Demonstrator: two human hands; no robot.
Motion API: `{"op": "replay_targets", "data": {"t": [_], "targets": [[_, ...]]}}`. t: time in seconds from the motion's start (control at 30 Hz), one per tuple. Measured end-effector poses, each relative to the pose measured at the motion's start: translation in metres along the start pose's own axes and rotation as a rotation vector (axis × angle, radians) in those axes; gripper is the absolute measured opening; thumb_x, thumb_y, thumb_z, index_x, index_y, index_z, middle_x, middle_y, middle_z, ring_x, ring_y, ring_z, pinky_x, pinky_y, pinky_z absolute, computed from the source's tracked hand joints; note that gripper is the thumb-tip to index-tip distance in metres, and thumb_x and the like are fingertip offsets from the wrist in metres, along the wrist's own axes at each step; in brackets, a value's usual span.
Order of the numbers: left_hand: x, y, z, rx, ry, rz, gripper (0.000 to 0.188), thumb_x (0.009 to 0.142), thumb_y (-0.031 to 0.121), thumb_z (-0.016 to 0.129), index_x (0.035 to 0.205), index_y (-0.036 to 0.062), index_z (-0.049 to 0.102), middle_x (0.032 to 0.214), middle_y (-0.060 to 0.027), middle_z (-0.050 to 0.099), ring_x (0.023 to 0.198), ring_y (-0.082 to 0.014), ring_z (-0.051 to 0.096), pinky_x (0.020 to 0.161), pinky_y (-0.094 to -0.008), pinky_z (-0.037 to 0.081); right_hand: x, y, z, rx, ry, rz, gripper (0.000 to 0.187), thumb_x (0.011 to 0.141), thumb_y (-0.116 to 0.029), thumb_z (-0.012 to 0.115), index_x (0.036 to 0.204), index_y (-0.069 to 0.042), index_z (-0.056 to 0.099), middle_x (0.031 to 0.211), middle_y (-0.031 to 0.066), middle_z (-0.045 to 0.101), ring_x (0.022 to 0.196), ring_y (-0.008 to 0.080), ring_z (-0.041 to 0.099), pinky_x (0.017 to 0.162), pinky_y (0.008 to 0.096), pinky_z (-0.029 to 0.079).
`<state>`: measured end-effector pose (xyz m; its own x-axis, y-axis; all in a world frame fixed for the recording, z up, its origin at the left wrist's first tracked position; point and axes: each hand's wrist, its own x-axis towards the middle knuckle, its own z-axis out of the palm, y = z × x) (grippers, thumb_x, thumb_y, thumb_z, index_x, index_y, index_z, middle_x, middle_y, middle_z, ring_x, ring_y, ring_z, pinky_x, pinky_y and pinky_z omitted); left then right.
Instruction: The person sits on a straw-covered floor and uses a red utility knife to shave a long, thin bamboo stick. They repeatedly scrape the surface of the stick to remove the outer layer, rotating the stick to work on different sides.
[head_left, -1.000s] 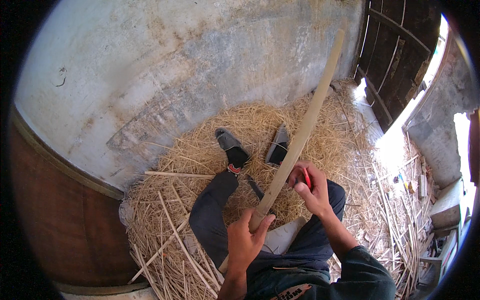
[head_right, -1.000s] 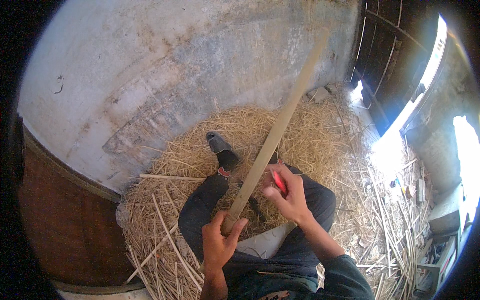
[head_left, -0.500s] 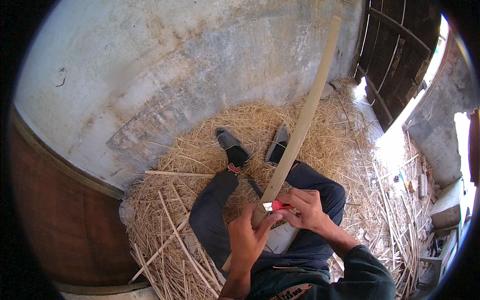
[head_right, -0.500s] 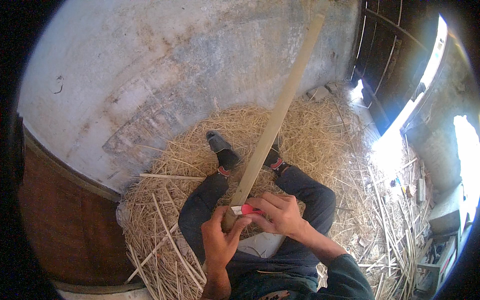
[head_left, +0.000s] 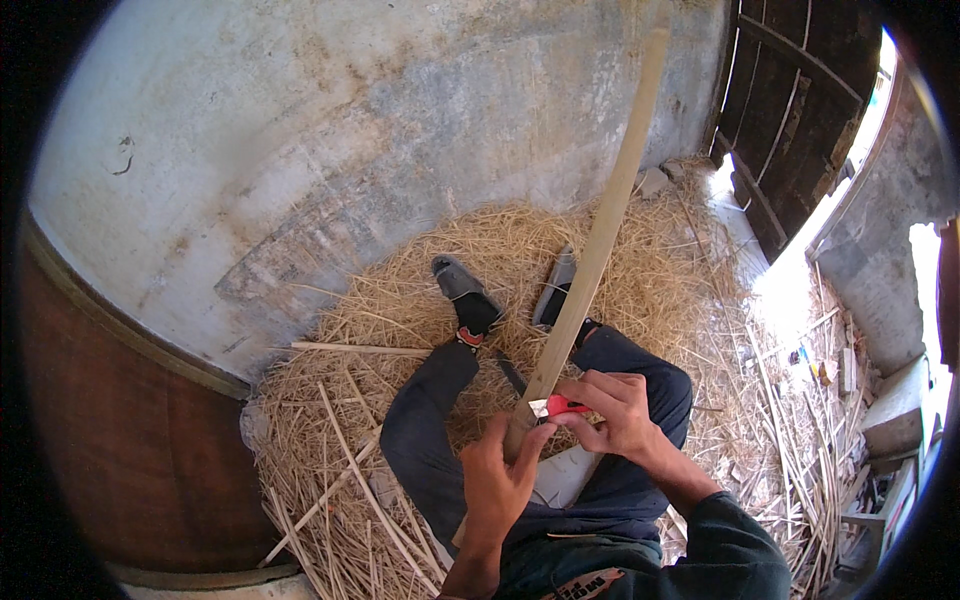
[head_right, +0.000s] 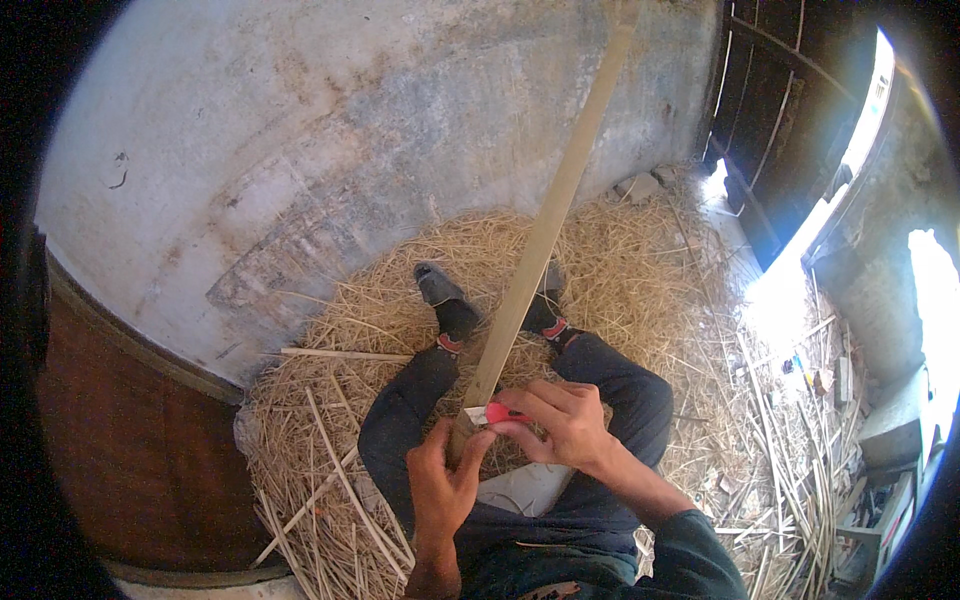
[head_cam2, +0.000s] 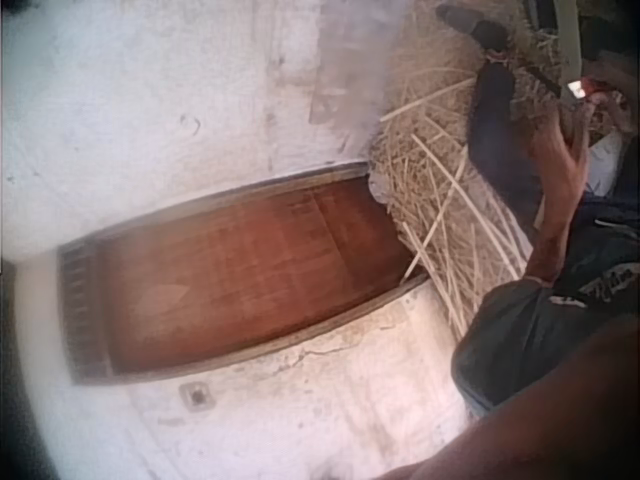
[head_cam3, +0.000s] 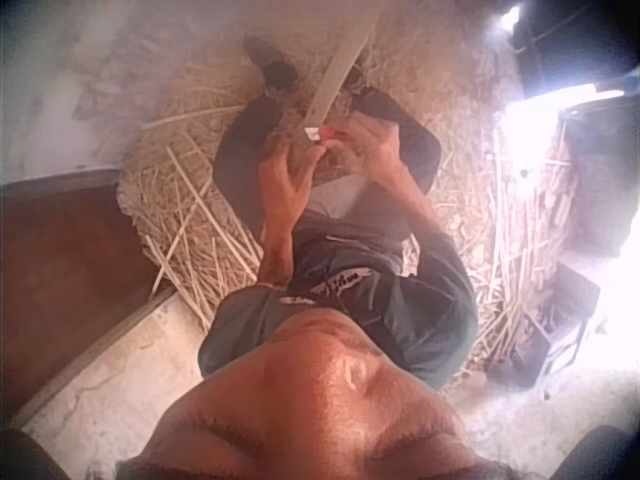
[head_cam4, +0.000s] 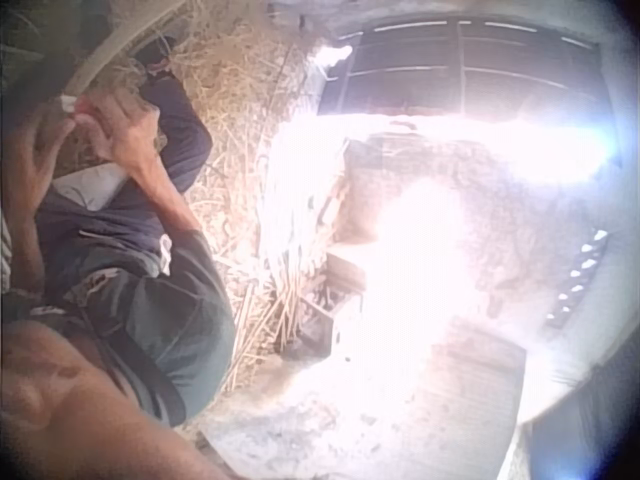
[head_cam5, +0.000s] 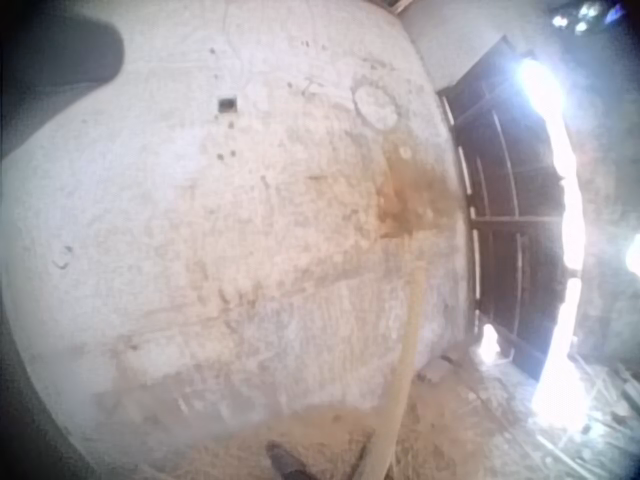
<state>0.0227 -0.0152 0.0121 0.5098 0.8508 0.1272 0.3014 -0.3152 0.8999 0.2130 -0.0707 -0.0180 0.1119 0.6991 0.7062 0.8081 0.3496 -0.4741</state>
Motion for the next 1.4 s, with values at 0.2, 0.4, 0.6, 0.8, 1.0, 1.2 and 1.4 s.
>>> {"op": "replay_targets", "data": {"t": [0.2, 0.4, 0.6, 0.8, 1.0, 1.2, 1.4], "targets": [[-0.002, -0.002, 0.002, -0.026, -0.007, 0.025, 0.035, 0.1, 0.032, 0.073, 0.096, -0.0018, 0.066, 0.068, -0.012, 0.066, 0.06, -0.014, 0.063, 0.052, -0.0338, 0.045, -0.001, 0.003, -0.003, -0.035, 0.006, -0.041, 0.036, 0.074, -0.027, 0.087, 0.104, -0.011, 0.075, 0.075, -0.0003, 0.065, 0.06, 0.0183, 0.066, 0.052, 0.0315, 0.05], [-0.002, -0.003, 0.002, -0.012, -0.021, 0.062, 0.034, 0.101, 0.032, 0.071, 0.091, 0.0006, 0.064, 0.065, -0.0123, 0.062, 0.053, -0.0185, 0.063, 0.049, -0.0349, 0.044, 0.001, -0.002, -0.009, -0.068, -0.012, -0.021, 0.031, 0.075, -0.024, 0.087, 0.102, -0.011, 0.076, 0.075, 0.0006, 0.066, 0.059, 0.0197, 0.065, 0.053, 0.0315, 0.051], [-0.03, -0.017, -0.004, 0.041, -0.12, -0.079, 0.034, 0.101, 0.03, 0.072, 0.086, 0.0008, 0.064, 0.058, -0.0076, 0.054, 0.051, -0.0095, 0.051, 0.047, -0.0314, 0.037, 0.016, 0.041, -0.038, -0.127, 0.294, 0.316, 0.016, 0.091, -0.014, 0.077, 0.103, -0.003, 0.076, 0.082, 0.0121, 0.073, 0.065, 0.0193, 0.068, 0.058, 0.0305, 0.052], [-0.034, -0.028, -0.01, -0.06, -0.153, -0.157, 0.035, 0.101, 0.034, 0.07, 0.089, 0.0013, 0.066, 0.058, -0.0021, 0.051, 0.053, -0.0064, 0.046, 0.048, -0.0306, 0.034, 0.012, 0.056, -0.039, -0.061, 0.192, 0.298, 0.023, 0.09, -0.02, 0.079, 0.103, -0.002, 0.075, 0.085, 0.0136, 0.072, 0.071, 0.0258, 0.07, 0.063, 0.0329, 0.054], [-0.031, -0.039, -0.015, -0.084, -0.191, -0.157, 0.036, 0.101, 0.036, 0.07, 0.095, 0.0005, 0.07, 0.059, -0.0024, 0.052, 0.055, -0.006, 0.048, 0.049, -0.0294, 0.036, 0.012, 0.055, -0.038, -0.081, 0.148, 0.311, 0.026, 0.088, -0.022, 0.08, 0.103, -0.002, 0.074, 0.086, 0.0138, 0.071, 0.074, 0.0278, 0.071, 0.067, 0.0343, 0.054], [-0.03, -0.045, -0.021, -0.038, -0.195, -0.119, 0.036, 0.1, 0.037, 0.071, 0.097, 0.0011, 0.071, 0.06, -0.0031, 0.054, 0.055, -0.0064, 0.048, 0.049, -0.03, 0.036, 0.013, 0.051, -0.04, -0.072, 0.175, 0.313, 0.024, 0.087, -0.02, 0.08, 0.104, -0.004, 0.074, 0.086, 0.0124, 0.071, 0.072, 0.0279, 0.07, 0.065, 0.0346, 0.053], [-0.032, -0.055, -0.024, 0.021, -0.182, -0.093, 0.036, 0.099, 0.037, 0.073, 0.093, 0.0011, 0.069, 0.057, -0.0051, 0.051, 0.054, -0.0071, 0.049, 0.048, -0.0308, 0.038, 0.01, 0.059, -0.045, -0.099, 0.212, 0.306, 0.022, 0.088, -0.019, 0.08, 0.104, -0.004, 0.075, 0.081, 0.0117, 0.069, 0.067, 0.0256, 0.068, 0.061, 0.0338, 0.051]]}}
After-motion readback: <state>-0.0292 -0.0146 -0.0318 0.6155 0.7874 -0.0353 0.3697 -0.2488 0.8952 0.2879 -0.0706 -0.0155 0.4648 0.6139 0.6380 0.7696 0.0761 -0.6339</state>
